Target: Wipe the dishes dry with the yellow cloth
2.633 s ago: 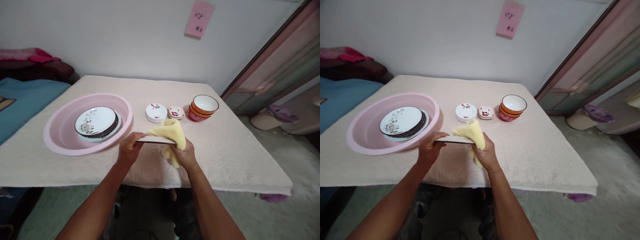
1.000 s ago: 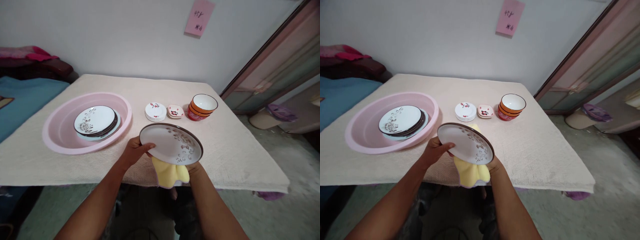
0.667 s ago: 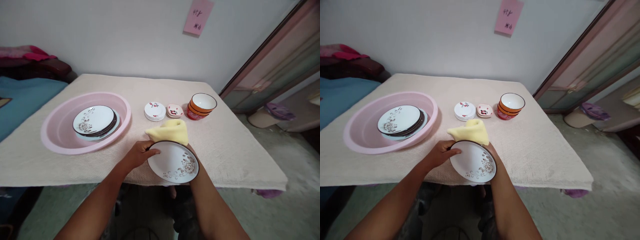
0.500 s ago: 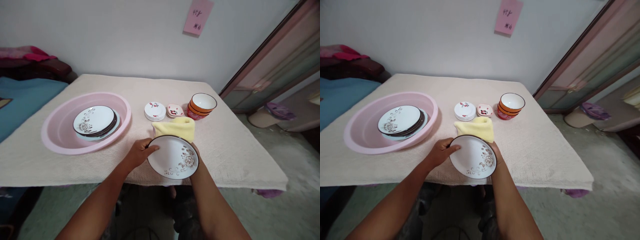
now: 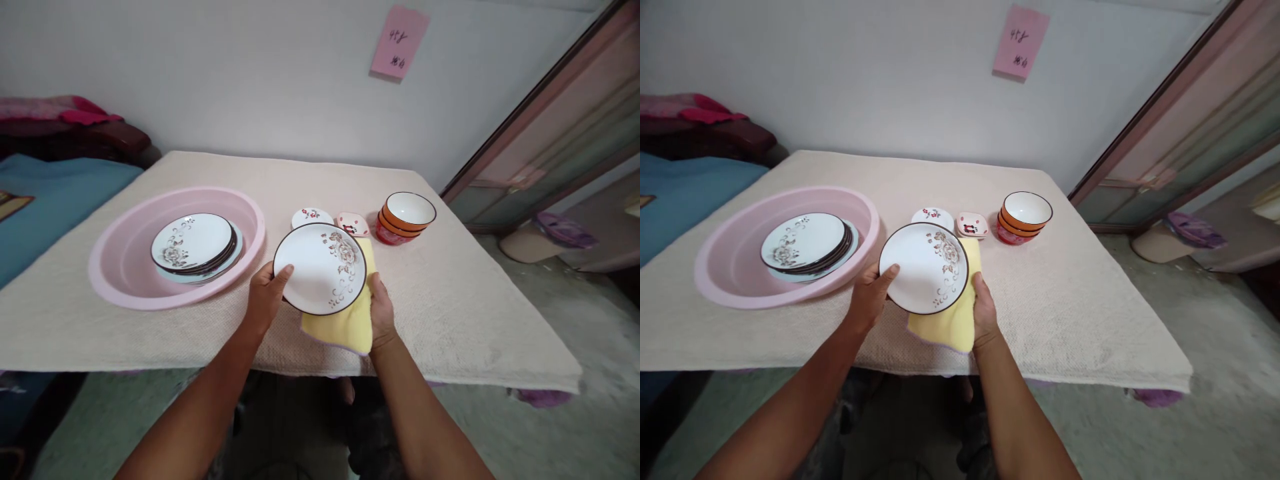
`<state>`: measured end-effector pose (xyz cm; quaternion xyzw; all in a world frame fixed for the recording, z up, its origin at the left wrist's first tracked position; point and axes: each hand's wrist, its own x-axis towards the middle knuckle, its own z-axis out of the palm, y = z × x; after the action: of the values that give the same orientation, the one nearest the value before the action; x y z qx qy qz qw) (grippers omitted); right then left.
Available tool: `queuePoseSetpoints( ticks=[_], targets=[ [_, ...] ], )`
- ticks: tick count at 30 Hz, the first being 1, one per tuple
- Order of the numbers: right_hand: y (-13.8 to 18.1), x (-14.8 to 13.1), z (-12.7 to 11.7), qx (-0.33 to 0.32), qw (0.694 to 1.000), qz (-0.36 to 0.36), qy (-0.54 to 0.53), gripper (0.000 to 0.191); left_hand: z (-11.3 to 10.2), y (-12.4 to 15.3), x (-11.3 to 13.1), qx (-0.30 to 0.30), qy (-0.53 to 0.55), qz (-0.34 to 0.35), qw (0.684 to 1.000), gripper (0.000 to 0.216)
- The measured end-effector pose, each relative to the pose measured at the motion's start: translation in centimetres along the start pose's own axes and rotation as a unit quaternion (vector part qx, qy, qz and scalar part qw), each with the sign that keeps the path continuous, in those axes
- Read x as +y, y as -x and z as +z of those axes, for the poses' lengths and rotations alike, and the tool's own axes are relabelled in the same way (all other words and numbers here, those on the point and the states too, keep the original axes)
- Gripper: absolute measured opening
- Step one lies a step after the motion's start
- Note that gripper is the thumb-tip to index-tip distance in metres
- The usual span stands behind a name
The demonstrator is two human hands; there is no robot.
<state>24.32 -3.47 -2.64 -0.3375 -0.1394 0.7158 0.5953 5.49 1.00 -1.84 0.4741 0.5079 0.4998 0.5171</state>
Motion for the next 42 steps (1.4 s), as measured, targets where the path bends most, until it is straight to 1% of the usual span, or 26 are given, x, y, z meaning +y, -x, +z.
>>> queuePoseSetpoints(
  ticks=[2,3,4,6,8,11,16,20,23,27,29,32,35,39,42],
  targets=[
    [0.3,0.7,0.5,-0.03,0.999,0.013,0.013,0.064,0.1,-0.1,-0.2,-0.006,0.015,-0.012,1.0,0.042],
    [0.5,0.9,0.7,-0.046,0.998,0.023,0.026,0.067,0.1,-0.1,-0.2,-0.009,0.016,-0.01,1.0,0.042],
    [0.7,1.2,0.9,-0.061,0.997,0.033,0.042,0.066,0.1,-0.1,-0.2,-0.014,0.014,-0.007,1.0,0.042],
    [1.1,1.4,1.3,-0.071,0.994,0.044,0.071,0.056,-0.1,-0.1,-0.2,-0.032,0.002,-0.006,0.999,0.042],
    [1.2,1.5,1.7,-0.05,0.995,0.032,0.085,0.047,-0.4,-0.1,-0.1,-0.057,-0.019,-0.021,0.998,0.043],
    [0.9,1.5,2.0,0.004,0.997,-0.01,0.083,0.043,-0.6,0.0,0.3,-0.083,-0.041,-0.063,0.994,0.043],
    [-0.3,1.6,1.6,0.054,0.995,-0.044,0.066,0.045,-0.6,0.2,1.1,-0.137,-0.014,-0.142,0.98,0.037],
    [-0.9,1.6,1.3,0.07,0.992,-0.067,0.076,0.047,-0.9,0.0,1.4,-0.172,-0.01,-0.176,0.969,0.031],
    [-1.4,1.5,0.9,0.106,0.983,-0.1,0.111,0.046,-1.0,0.0,1.3,-0.156,-0.014,-0.169,0.973,0.027],
    [-2.0,1.1,0.1,0.178,0.957,-0.138,0.185,0.043,-0.7,0.0,1.0,-0.112,-0.049,-0.12,0.985,0.025],
    [-2.1,0.9,-0.3,0.207,0.943,-0.148,0.216,0.042,-0.5,0.0,0.8,-0.102,-0.072,-0.092,0.988,0.025],
    [-2.0,0.4,-0.9,0.235,0.927,-0.161,0.243,0.042,0.1,0.1,0.8,-0.098,-0.096,-0.078,0.988,0.025],
    [-1.7,-0.1,-1.5,0.243,0.923,-0.156,0.253,0.043,0.7,0.3,0.8,-0.093,-0.107,-0.077,0.987,0.025],
    [-1.2,-0.8,-1.9,0.24,0.926,-0.155,0.247,0.045,1.4,0.5,0.8,-0.085,-0.109,-0.067,0.988,0.026],
    [-0.5,-1.6,-2.1,0.233,0.929,-0.144,0.248,0.045,2.0,0.5,0.6,-0.087,-0.092,-0.082,0.989,0.025]
  ],
)
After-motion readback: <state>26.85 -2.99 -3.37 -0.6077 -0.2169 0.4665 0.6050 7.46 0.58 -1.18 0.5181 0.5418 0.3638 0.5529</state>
